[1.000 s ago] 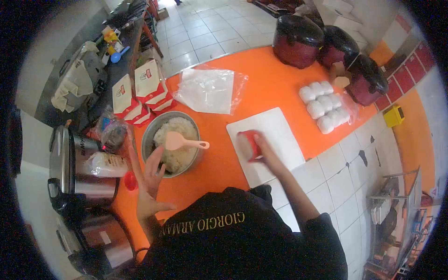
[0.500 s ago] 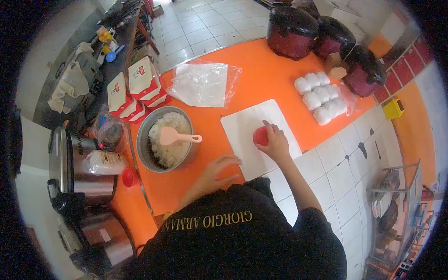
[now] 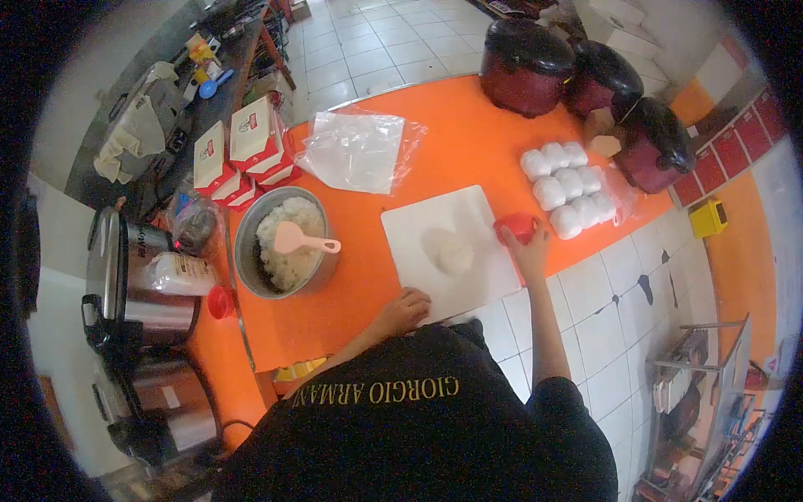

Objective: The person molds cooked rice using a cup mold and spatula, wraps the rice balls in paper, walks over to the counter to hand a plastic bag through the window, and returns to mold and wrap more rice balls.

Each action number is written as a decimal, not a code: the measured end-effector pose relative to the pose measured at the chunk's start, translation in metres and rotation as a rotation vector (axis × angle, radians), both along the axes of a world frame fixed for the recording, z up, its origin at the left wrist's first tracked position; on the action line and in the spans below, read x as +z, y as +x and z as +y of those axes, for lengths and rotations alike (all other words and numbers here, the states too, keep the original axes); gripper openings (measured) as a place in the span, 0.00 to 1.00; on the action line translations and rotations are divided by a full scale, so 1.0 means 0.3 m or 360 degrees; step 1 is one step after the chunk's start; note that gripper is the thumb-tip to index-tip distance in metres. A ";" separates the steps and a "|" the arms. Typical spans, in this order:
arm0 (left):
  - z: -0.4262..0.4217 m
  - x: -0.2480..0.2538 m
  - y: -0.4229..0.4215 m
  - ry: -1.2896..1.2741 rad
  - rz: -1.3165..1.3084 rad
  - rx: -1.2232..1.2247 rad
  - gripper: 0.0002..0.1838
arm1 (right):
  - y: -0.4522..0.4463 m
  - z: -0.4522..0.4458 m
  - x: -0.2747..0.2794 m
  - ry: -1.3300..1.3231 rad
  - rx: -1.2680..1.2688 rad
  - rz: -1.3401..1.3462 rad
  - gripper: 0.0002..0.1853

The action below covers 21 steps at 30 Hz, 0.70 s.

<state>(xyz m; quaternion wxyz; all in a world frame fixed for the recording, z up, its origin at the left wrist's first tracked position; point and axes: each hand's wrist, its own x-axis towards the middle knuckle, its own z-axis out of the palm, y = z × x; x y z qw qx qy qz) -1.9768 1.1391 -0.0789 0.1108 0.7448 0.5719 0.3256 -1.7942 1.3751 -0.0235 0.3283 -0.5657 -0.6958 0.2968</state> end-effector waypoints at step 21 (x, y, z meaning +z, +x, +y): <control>0.005 0.174 0.094 0.0051 0.0197 0.0669 0.12 | 0.181 -0.070 -0.075 0.0844 0.1400 -0.0340 0.17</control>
